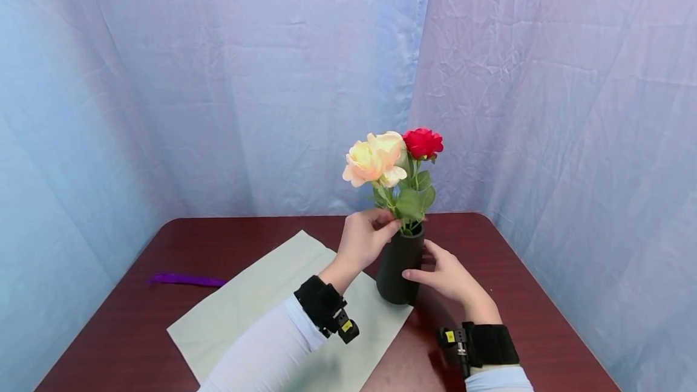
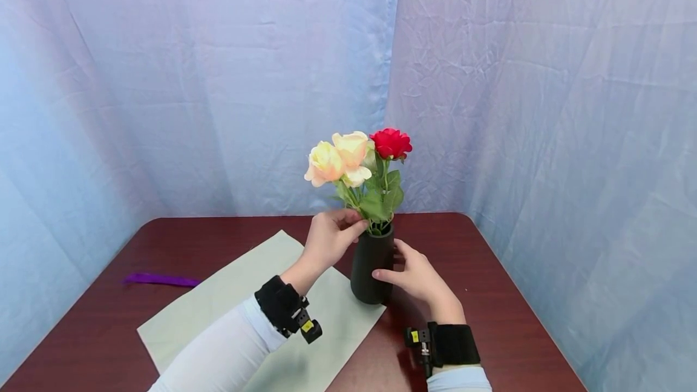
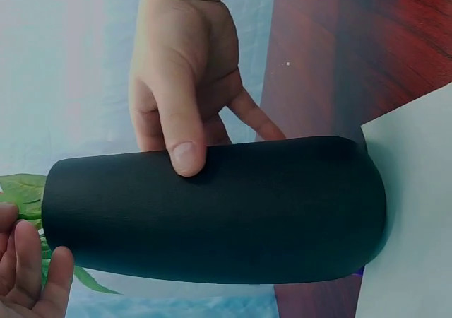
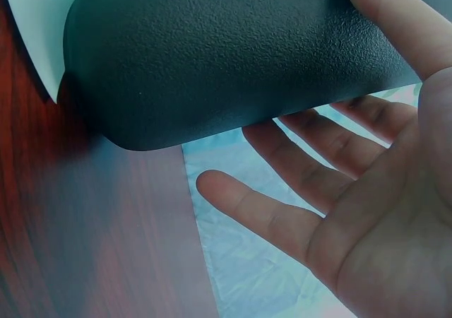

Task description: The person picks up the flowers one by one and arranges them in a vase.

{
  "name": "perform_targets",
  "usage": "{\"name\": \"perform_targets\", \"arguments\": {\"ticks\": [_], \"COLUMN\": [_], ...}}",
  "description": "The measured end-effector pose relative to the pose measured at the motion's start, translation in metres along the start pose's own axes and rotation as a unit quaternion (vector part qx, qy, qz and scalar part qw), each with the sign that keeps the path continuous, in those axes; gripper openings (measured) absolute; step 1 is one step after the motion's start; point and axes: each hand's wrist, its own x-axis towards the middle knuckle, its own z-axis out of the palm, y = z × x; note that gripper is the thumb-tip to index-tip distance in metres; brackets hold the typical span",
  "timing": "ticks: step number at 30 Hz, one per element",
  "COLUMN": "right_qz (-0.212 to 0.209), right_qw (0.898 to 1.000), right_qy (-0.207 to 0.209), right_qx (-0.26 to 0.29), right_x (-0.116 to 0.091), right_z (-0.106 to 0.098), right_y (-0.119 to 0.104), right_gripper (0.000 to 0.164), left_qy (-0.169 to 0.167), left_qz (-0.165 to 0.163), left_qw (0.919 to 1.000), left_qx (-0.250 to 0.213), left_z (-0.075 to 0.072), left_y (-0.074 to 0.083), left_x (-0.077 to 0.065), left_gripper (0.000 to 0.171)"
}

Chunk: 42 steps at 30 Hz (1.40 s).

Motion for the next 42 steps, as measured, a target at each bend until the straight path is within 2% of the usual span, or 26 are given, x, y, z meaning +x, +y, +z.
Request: {"name": "perform_targets", "arguments": {"ticks": [7, 17, 29, 32, 37, 42], "right_qz": [0.0, 0.002, 0.002, -0.009, -0.031, -0.054], "right_qw": [1.0, 1.0, 1.0, 1.0, 0.999, 0.994], "right_qy": [-0.002, -0.006, -0.004, 0.006, 0.032, 0.098], "right_qx": [-0.007, -0.009, -0.019, -0.019, 0.02, 0.009], "right_x": [0.0, 0.0, 0.002, 0.001, -0.002, -0.006], "right_z": [0.001, 0.0, -0.001, -0.007, -0.018, -0.029], "right_y": [0.001, 0.002, 0.002, 0.001, -0.003, -0.011], "right_gripper": [0.084, 0.086, 0.083, 0.082, 0.082, 0.074], "left_qy": [-0.005, -0.01, -0.017, -0.024, -0.021, -0.006], "left_qz": [-0.008, -0.028, -0.041, -0.04, -0.039, -0.008], "left_qw": [0.9995, 0.9989, 0.9983, 0.998, 0.9984, 0.9995], "left_qx": [0.031, 0.036, 0.038, 0.041, 0.036, 0.029], "left_z": [0.004, 0.008, 0.001, -0.003, -0.013, -0.029], "left_y": [-0.001, -0.003, -0.005, -0.006, -0.01, -0.015], "left_x": [0.0, 0.0, -0.004, -0.005, -0.008, -0.009], "left_gripper": [0.01, 0.012, 0.011, 0.012, 0.015, 0.015]}}
